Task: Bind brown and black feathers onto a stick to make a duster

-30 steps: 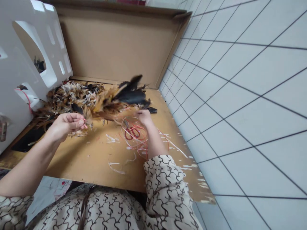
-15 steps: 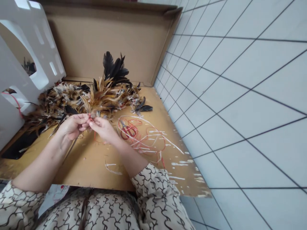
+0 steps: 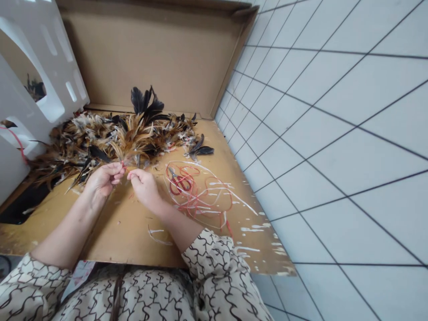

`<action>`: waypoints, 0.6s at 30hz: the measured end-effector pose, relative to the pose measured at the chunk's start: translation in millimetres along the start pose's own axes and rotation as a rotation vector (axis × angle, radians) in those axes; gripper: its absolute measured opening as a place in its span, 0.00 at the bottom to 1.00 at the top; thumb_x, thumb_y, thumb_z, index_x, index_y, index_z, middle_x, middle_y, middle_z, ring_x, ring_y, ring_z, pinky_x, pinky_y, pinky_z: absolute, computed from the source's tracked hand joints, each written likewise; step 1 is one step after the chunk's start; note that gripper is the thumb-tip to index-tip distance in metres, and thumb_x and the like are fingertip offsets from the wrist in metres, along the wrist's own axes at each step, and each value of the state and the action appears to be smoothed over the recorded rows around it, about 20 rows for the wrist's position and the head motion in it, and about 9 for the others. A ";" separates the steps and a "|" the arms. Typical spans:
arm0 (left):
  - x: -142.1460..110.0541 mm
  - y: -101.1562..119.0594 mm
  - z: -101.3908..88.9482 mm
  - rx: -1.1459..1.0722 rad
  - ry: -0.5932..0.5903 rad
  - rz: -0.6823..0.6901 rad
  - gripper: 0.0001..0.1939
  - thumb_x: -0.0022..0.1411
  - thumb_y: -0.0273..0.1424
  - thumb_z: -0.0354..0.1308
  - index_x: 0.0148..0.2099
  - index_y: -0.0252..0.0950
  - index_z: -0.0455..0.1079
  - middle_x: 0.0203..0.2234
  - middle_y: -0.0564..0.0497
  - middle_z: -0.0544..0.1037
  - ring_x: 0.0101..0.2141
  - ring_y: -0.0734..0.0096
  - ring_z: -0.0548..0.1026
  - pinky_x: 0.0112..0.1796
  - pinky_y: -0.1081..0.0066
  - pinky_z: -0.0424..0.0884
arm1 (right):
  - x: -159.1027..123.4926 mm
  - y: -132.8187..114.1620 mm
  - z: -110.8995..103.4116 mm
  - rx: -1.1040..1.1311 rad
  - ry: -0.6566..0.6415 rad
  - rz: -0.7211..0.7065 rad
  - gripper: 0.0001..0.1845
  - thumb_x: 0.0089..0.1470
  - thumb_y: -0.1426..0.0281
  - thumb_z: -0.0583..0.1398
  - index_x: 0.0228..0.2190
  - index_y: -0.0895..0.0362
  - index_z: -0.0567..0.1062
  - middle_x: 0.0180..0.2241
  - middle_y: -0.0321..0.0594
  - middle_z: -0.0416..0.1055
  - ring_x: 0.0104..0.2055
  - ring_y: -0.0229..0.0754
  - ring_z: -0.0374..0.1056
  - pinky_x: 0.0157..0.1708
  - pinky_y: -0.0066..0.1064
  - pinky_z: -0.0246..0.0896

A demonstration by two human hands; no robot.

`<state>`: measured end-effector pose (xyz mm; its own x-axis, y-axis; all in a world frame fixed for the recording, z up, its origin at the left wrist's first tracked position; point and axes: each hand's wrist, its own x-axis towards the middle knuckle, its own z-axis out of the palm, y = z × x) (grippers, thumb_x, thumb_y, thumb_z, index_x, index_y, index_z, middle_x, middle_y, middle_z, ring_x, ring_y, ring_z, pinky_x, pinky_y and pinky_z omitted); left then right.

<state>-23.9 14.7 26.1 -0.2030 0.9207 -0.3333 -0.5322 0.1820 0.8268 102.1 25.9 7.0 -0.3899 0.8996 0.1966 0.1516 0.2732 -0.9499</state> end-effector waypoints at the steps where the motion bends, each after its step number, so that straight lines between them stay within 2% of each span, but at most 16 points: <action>1: 0.8 -0.9 -0.5 -0.006 0.009 -0.001 0.07 0.41 0.15 0.53 0.19 0.30 0.63 0.11 0.54 0.64 0.11 0.87 0.53 0.12 0.85 0.44 | -0.1 0.5 0.8 -0.013 0.003 -0.002 0.09 0.48 0.72 0.50 0.22 0.57 0.68 0.20 0.32 0.62 0.23 0.33 0.56 0.27 0.25 0.54; 5: 4.1 0.4 -4.0 -0.027 0.019 -0.034 0.08 0.41 0.14 0.52 0.18 0.30 0.62 0.11 0.55 0.63 0.11 0.87 0.52 0.12 0.84 0.44 | 0.6 2.3 1.7 -0.020 0.014 -0.004 0.10 0.48 0.71 0.49 0.22 0.57 0.68 0.21 0.33 0.63 0.23 0.34 0.57 0.27 0.26 0.55; 11: 9.9 5.3 -12.7 -0.077 -0.083 -0.185 0.08 0.46 0.13 0.49 0.23 0.30 0.63 0.13 0.55 0.62 0.12 0.87 0.53 0.12 0.85 0.45 | 1.5 3.8 1.1 -0.045 0.005 -0.011 0.11 0.50 0.70 0.49 0.24 0.57 0.70 0.22 0.34 0.65 0.24 0.34 0.58 0.28 0.26 0.55; 18: 12.6 0.5 -16.2 -0.071 -0.102 -0.179 0.09 0.47 0.14 0.51 0.22 0.29 0.62 0.14 0.54 0.63 0.12 0.87 0.55 0.12 0.86 0.47 | 0.7 9.4 2.6 -0.115 -0.013 -0.052 0.12 0.52 0.69 0.49 0.28 0.57 0.71 0.21 0.34 0.64 0.26 0.35 0.60 0.30 0.26 0.56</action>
<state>-40.0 20.8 15.0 -0.0177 0.9070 -0.4208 -0.6098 0.3238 0.7234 100.8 28.3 -2.5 -0.4112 0.8790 0.2414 0.2340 0.3577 -0.9040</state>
